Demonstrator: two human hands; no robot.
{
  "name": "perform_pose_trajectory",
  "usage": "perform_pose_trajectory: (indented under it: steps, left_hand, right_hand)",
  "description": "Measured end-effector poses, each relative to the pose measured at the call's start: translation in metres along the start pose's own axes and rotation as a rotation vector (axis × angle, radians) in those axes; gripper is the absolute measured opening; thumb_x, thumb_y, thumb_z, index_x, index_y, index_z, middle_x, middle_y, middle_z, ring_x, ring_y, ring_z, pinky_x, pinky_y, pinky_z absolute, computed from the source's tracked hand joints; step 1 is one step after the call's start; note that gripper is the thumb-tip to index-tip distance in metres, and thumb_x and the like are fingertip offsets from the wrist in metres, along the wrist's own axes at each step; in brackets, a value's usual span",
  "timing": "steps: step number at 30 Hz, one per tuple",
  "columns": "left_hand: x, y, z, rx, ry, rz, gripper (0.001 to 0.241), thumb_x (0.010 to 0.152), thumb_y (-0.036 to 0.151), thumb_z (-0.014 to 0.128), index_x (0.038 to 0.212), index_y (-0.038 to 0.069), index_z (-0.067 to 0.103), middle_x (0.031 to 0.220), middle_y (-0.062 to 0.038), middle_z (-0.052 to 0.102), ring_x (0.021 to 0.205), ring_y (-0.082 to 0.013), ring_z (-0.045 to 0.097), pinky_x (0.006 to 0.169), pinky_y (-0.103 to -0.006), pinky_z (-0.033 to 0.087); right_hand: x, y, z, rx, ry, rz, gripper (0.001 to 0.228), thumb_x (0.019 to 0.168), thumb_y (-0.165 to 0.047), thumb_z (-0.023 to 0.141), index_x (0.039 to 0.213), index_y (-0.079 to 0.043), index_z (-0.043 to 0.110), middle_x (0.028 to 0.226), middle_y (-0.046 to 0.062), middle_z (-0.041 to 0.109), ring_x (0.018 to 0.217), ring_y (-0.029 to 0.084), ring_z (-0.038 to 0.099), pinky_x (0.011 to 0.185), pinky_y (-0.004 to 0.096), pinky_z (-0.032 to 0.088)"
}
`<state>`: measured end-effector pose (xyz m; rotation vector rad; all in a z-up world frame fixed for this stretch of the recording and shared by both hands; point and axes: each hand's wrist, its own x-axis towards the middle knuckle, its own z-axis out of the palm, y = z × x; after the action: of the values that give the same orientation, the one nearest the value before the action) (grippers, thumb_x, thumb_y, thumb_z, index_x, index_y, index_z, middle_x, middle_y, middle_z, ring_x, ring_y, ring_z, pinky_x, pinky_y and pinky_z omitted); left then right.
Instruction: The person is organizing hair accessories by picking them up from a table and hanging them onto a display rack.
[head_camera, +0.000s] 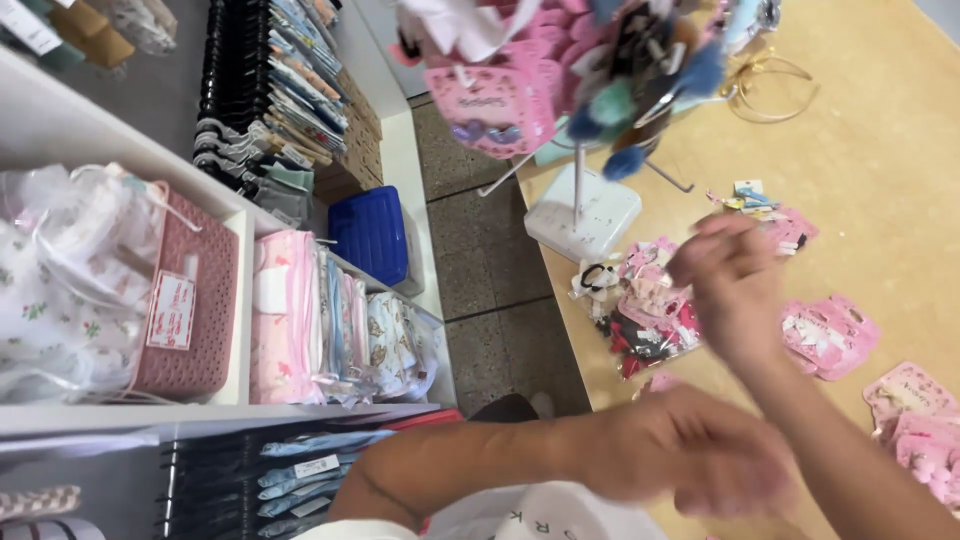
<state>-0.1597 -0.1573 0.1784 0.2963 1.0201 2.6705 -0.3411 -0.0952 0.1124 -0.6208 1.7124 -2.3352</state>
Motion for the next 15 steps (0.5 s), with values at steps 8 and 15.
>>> perform_pose_trajectory:
  steps: [8, 15]
  left_hand:
    - [-0.003, -0.019, -0.009, 0.291, -0.343, 0.161, 0.097, 0.049, 0.049, 0.082, 0.137, 0.009, 0.072, 0.126, 0.001, 0.072, 0.118, -0.0108, 0.068, 0.112, -0.0338, 0.058]
    - [-0.022, 0.005, 0.001, 0.537, -0.596, 0.254, 0.166, -0.002, 0.067, 0.087, 0.155, 0.015, 0.072, 0.160, 0.006, 0.075, 0.155, -0.0120, 0.075, 0.148, -0.0435, 0.064]
  right_hand:
    - [-0.120, 0.067, 0.045, 0.042, -0.606, 0.472, 0.023, 0.103, -0.014, 0.075, 0.124, -0.007, 0.075, 0.078, 0.019, 0.082, 0.066, 0.027, 0.080, 0.059, 0.037, 0.068]
    - [-0.165, 0.145, 0.032, -0.257, -0.788, 0.540, 0.024, 0.103, -0.021, 0.073, 0.124, -0.008, 0.077, 0.086, 0.018, 0.082, 0.076, 0.029, 0.080, 0.067, 0.040, 0.068]
